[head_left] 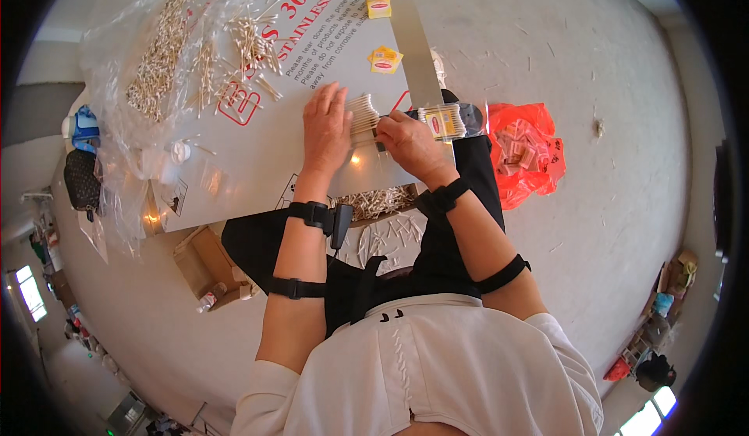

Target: The person is packaging small white swabs into plastic bags.

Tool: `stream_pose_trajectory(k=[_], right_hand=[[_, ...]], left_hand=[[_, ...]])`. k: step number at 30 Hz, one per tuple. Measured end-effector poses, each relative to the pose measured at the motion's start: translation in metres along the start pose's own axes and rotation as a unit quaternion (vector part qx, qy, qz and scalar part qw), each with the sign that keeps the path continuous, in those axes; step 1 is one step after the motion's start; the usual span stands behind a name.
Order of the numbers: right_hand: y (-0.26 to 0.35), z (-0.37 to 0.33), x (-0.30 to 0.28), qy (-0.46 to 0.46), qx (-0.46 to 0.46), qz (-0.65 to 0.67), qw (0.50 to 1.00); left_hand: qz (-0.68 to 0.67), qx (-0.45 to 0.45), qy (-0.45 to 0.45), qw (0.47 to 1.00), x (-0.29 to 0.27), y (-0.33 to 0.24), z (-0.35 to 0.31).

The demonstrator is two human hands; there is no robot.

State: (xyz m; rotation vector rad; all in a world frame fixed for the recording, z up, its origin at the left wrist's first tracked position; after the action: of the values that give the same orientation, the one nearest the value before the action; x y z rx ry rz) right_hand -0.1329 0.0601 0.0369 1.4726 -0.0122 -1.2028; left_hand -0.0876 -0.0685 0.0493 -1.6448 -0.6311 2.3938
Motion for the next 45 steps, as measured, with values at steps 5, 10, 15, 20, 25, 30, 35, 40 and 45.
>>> stream_pose_trajectory(k=[5, 10, 15, 20, 25, 30, 35, 40, 45], right_hand=[[-0.001, -0.006, -0.009, -0.057, 0.031, 0.016, 0.998], [-0.021, -0.028, -0.024, -0.178, 0.145, 0.144, 0.963], [-0.023, -0.034, -0.023, -0.192, 0.169, 0.174, 0.951], [-0.026, -0.033, -0.021, -0.198, 0.169, 0.186, 0.947], [-0.019, -0.035, -0.027, -0.223, 0.171, 0.182, 0.942], [-0.025, -0.026, -0.008, -0.241, 0.114, 0.338, 0.902], [-0.024, 0.004, 0.0, -0.234, 0.095, 0.305, 0.918], [-0.022, 0.014, 0.014, -0.216, 0.092, 0.364, 0.901], [-0.033, 0.011, 0.013, -0.236, 0.109, 0.417, 0.871]], left_hand=[[0.046, 0.039, 0.081, 0.995, 0.024, -0.017, -0.017], [0.077, 0.02, 0.087, 0.993, 0.02, -0.037, -0.039], [0.094, -0.004, 0.118, 0.988, 0.026, -0.039, -0.05], [0.103, -0.04, 0.1, 0.989, 0.026, -0.04, -0.034], [0.105, -0.031, 0.116, 0.987, 0.031, -0.037, -0.041], [0.108, -0.042, 0.101, 0.988, 0.027, -0.025, -0.041], [-0.312, -0.161, -0.168, 0.921, 0.002, 0.013, -0.032], [-0.445, -0.173, -0.144, 0.867, 0.023, 0.006, -0.018], [-0.492, -0.186, -0.169, 0.833, 0.02, 0.011, -0.018]])
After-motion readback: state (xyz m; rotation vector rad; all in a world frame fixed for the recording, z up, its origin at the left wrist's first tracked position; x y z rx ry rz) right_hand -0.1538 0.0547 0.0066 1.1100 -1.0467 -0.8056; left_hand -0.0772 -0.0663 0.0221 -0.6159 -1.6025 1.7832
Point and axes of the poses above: each hand's wrist, its own z-axis towards the middle knuckle, its own x-axis out of the palm, y = z × x, the point moved 9 cm from there along z, towards the middle knuckle, and after that the axes turned 2 degrees about z, right-handed, at the moved point
